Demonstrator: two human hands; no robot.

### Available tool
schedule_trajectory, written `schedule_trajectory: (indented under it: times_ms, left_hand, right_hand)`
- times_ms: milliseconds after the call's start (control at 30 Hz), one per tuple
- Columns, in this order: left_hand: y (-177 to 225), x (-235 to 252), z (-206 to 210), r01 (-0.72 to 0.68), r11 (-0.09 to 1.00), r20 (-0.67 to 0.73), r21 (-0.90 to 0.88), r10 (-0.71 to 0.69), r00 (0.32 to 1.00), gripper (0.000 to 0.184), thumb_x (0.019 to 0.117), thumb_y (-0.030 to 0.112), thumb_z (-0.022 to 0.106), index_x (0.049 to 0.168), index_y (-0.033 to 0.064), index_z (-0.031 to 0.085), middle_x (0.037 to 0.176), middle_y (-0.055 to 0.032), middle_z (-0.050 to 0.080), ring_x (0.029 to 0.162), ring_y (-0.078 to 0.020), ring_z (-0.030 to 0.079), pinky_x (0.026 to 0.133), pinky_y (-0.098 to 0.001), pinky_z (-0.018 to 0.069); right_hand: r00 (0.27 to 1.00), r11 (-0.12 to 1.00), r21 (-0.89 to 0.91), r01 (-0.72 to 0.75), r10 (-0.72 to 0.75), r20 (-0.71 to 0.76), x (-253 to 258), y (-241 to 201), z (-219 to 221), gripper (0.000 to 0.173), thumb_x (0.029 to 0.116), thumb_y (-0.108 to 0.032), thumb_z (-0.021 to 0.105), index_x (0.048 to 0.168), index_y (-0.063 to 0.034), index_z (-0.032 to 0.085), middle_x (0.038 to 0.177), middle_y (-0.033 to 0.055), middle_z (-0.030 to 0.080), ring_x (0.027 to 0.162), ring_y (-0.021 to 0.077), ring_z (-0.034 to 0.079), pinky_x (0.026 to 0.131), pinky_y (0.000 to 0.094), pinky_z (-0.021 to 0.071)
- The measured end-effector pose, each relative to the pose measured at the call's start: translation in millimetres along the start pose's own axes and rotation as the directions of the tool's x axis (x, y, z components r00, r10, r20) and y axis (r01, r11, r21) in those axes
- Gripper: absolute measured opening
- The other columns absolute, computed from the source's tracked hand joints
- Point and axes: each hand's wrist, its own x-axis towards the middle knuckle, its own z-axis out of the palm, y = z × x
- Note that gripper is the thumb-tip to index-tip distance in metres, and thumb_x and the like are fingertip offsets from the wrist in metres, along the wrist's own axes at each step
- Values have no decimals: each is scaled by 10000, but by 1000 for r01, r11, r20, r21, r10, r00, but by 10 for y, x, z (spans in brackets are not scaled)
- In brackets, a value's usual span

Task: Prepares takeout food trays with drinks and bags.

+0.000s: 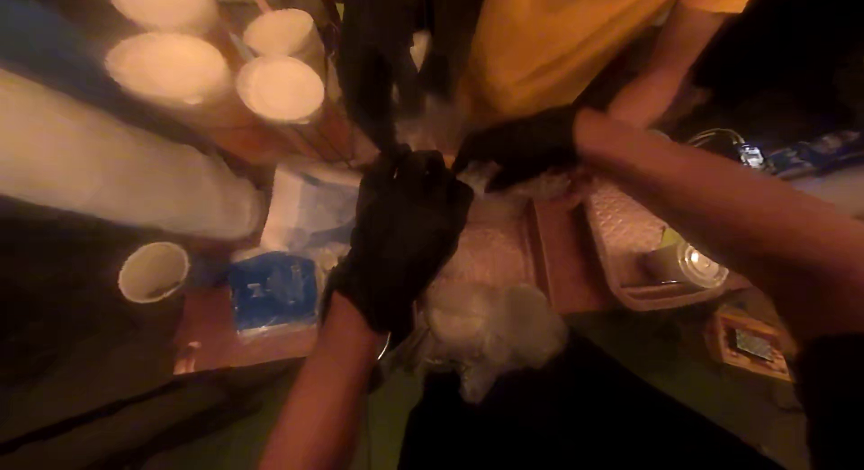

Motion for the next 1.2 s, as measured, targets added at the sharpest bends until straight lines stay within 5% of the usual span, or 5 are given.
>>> schedule_trajectory:
  times_ms: [233, 300, 433, 767, 1200]
  left_hand:
    - [-127, 93, -1, -49, 996, -19, -78, 47, 999, 246, 1036, 235, 515, 1045, 105, 724, 1051, -147, 706, 1137, -372, 635, 1056, -579, 427]
    - [-152, 153, -31, -56, 997, 12, -54, 56, 998, 249, 1034, 235, 511, 1040, 101, 720, 1047, -148, 699, 1124, -366, 635, 1060, -571, 418]
    - [-340, 168, 153, -140, 990, -35, 15, 140, 990, 297, 1052, 328, 456, 1064, 158, 701, 1063, -131, 675, 1090, -369, 632, 981, -586, 446]
    - [-355, -88, 174, -80, 997, -19, 14, 80, 997, 322, 1055, 336, 456, 1105, 142, 708, 1064, -135, 666, 1059, -376, 643, 928, -595, 476]
    - [-333, 104, -14, 183, 856, -245, -484, -333, 910, 361, 974, 341, 664, 1285, 162, 702, 1264, -82, 688, 1176, -214, 640, 984, -434, 530]
  right_hand:
    - [722, 742, 285, 607, -364, -589, -722, 143, 332, 300, 994, -221, 612, 1268, -123, 688, 1126, -40, 702, 967, 13, 659, 812, 217, 602]
    - [801, 855, 224, 468, -304, -515, -678, -222, 687, 249, 981, -313, 634, 1182, -211, 741, 1012, -79, 723, 854, 3, 670, 732, 228, 592]
    - [998, 987, 153, -51, 47, 31, -219, -888, 769, 534, 990, -328, 659, 1498, -257, 513, 1381, 85, 575, 1180, 298, 630, 909, 543, 558]
    - [998, 998, 55, 41, -43, 38, 476, -815, 1177, 1053, 741, -190, 911, 1606, -321, 325, 1574, 222, 397, 1192, 515, 566, 816, 658, 528]
    - [973, 984, 114, 136, -112, -200, 597, -589, 1541, 984, 748, -316, 899, 1578, -358, 374, 1527, 163, 477, 1237, 426, 567, 890, 596, 534]
